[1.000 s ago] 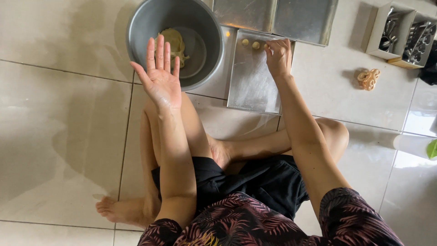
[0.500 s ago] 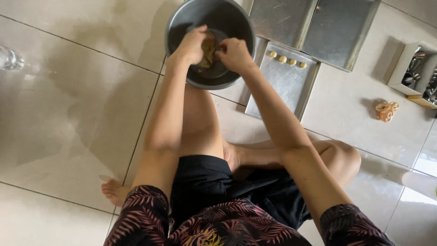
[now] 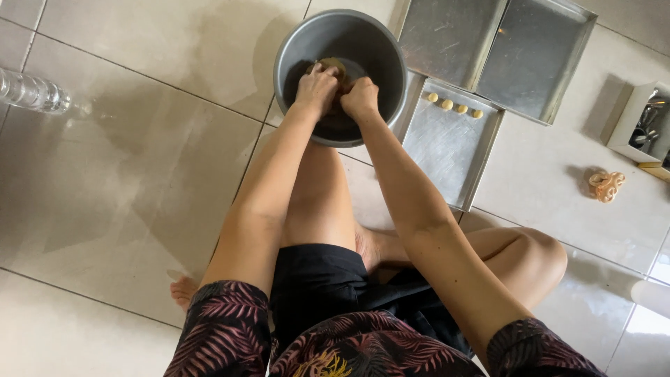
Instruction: Shaping small dough balls from a larger mass and arranging them on a baking sheet.
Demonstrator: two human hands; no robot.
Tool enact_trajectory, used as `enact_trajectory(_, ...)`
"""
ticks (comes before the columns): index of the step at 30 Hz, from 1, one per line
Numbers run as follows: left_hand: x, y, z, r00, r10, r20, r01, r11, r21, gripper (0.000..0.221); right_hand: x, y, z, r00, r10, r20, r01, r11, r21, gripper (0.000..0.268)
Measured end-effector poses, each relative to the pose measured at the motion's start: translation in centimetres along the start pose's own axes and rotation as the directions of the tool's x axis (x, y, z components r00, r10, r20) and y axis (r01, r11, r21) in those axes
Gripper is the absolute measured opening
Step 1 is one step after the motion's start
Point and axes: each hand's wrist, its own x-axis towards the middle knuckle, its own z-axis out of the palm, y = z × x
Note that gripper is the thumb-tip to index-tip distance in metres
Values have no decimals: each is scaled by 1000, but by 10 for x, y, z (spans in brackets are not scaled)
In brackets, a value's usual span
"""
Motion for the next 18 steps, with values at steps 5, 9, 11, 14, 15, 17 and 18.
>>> enact_trajectory(5,5,6,-10,994,-29,104,30,1000,-9,26,-6,-2,-15,990,53,128,-59,998,38,10)
enact_trajectory(9,7,3,-1,995,-57,85,60,998,-37,19,-30,-16,-44,975,89,202,-115,986,121,17)
enact_trajectory(11,10,3,7,998,-59,38,62,996,-58,15,-48,-26,-68,821,-70,567,-342,736,585,3)
enact_trajectory(14,-5,-6,5,981,67,-183,-100,979,-177,23,-111,-54,-130,950,-150,275,-97,692,715,11)
enact_trajectory(15,-6,-5,-7,979,76,-192,-110,978,-175,23,-131,-50,-144,953,-152,263,-88,692,717,11)
enact_trajectory(17,-7,2,-29,985,27,173,9,979,-203,25,-176,-38,-171,976,-178,128,-28,476,879,25)
enact_trajectory(18,-5,0,-20,985,46,168,-11,979,-203,25,-190,-23,-176,979,-170,110,-17,473,881,25)
